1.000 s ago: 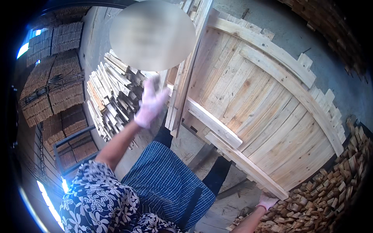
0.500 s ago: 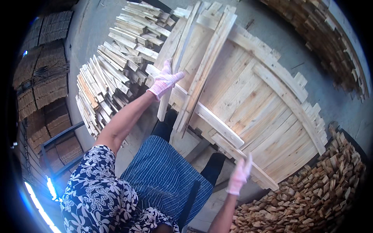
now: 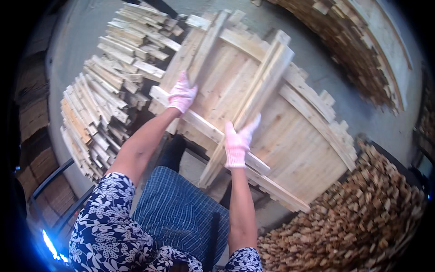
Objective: The person sits on the floor and repeatedly picks up light-colored wooden planks from a pile. They arrange the planks into a neat stack on a metal rack, handling them one by one or in small groups.
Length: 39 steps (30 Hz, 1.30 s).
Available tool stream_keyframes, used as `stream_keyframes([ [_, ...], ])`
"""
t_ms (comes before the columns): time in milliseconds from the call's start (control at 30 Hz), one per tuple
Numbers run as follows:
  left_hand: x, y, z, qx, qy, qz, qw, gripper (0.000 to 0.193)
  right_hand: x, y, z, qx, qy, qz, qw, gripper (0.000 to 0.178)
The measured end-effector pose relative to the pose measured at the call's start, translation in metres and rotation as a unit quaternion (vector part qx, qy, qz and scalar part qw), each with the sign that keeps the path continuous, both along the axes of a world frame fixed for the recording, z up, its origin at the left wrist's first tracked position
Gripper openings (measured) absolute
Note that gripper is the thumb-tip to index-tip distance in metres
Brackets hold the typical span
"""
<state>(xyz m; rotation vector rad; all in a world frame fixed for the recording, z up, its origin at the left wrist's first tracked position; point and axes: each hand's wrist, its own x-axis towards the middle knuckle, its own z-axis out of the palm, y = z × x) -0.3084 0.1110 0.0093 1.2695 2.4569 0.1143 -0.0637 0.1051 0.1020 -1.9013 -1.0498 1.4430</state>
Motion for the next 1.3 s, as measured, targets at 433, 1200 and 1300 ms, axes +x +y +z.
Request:
stream_keyframes([
  [433, -0.003, 0.021, 0.032, -0.068, -0.145, 0.046, 0.986, 0.076, 0.320, -0.048, -0.019, -0.261, -0.496, 0.066, 0.826, 0.117],
  [1200, -0.433, -0.102, 0.034, -0.133, 0.045, 0.254, 0.957, 0.082, -0.410, 0.205, -0.195, 0.037, -0.251, 0.562, 0.787, 0.093],
  [1300, -0.412, -0.128, 0.021, -0.147, 0.074, 0.288, 0.943, 0.097, -0.418, 0.189, -0.189, 0.013, -0.244, 0.561, 0.791, 0.080],
])
